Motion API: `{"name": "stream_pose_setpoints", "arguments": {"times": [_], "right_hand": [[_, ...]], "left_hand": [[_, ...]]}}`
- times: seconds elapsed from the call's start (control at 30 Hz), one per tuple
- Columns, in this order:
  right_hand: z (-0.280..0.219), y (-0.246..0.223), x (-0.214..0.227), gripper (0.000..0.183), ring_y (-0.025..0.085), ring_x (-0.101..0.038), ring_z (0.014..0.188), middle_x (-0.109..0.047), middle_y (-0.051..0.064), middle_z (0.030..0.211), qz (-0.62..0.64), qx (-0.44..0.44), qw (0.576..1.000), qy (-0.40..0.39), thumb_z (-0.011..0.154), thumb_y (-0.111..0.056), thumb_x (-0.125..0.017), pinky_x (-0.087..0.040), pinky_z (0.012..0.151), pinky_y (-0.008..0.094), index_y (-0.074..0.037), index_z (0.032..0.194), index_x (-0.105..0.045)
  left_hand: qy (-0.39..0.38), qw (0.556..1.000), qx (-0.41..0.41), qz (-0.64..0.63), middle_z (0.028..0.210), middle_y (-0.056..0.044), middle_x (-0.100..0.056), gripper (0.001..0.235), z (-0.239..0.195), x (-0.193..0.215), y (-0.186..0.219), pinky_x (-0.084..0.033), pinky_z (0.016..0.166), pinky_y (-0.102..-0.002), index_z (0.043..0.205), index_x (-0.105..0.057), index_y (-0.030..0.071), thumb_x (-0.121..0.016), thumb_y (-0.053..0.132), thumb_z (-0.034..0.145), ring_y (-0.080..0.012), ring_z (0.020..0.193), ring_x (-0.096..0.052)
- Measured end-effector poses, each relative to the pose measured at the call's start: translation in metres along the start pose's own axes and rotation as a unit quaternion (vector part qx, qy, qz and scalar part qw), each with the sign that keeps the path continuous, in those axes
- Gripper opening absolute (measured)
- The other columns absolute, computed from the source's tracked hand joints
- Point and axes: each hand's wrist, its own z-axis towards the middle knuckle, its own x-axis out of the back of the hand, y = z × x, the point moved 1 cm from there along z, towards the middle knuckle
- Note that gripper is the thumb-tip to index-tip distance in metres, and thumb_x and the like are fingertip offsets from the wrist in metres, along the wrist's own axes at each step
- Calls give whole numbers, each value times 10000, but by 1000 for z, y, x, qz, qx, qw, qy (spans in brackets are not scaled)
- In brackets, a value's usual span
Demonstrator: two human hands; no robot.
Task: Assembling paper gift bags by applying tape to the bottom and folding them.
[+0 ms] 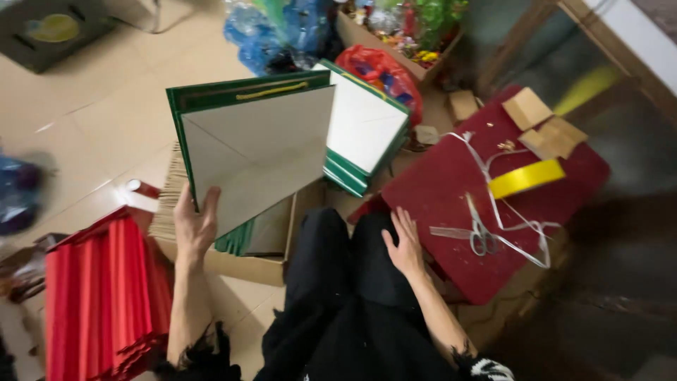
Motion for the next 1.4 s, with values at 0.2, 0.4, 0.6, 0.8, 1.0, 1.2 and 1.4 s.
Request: {"name": "stream_pose_setpoints", "arguments": {"times": [0.2,0.4,0.6,0.8,1.0,1.2,1.4], "right_hand": [[-8,12,-5,424,332,-365,1493,-411,118,1622,-6,-9,1000,-23,1041,-280,-577,-251,1214,560,-129,1437,-591],[-8,18,-11,422,293,-371,1498,-424,63,1625,-8,-18,1000,-9,1020,-281,-593,-254,1222,531,-176,1429,-609],[-9,22,-12,408,290,-380,1492,-429,58,1624,-19,-17,1000,-13,1022,-276,-596,-269,1220,521,-178,1418,-616],[-8,14,-7,400,316,-390,1479,-420,90,1622,-11,-9,1000,-14,1020,-252,-587,-262,1215,537,-162,1408,-624],[-6,3,0,411,331,-420,1467,-495,118,1554,2,-1,1000,4,947,-191,-609,-278,1227,493,-26,1321,-651],[26,-16,25,329,231,-683,1075,-729,42,1234,-31,5,997,68,846,-110,-707,-542,943,331,-67,1171,-735],[85,85,-25,145,139,-692,791,-663,-115,863,-82,38,990,108,917,-270,-720,-572,691,283,-283,1051,-774]], "left_hand": [[-28,889,419,-182,1400,-205,-631,526,-23,4,-61,-197,334,-225,1445,-571,207,-509,452,983,-24,395,-288],[-142,901,133,388,822,-347,-706,375,-73,-14,-120,-573,801,-612,1360,-490,137,-484,380,1075,-541,854,-725],[-137,885,143,422,859,-319,-726,408,-88,-30,-116,-580,802,-610,1404,-489,88,-473,318,1067,-514,837,-743],[-248,832,63,493,924,-234,-749,574,-80,-97,-245,-610,780,-530,1553,-338,35,-461,290,1054,-403,862,-770],[-202,761,25,616,903,-35,-647,975,-79,-152,-285,-532,460,-300,1696,28,146,-550,125,910,-165,529,-648],[-90,700,-100,701,1448,-90,-508,868,-47,-160,-291,-522,730,-304,1567,-399,45,-741,266,801,-146,962,-534],[-97,881,-279,370,1095,-118,-661,313,40,-224,-148,-545,891,-409,1235,-642,91,-524,237,985,-284,1013,-661]]}}
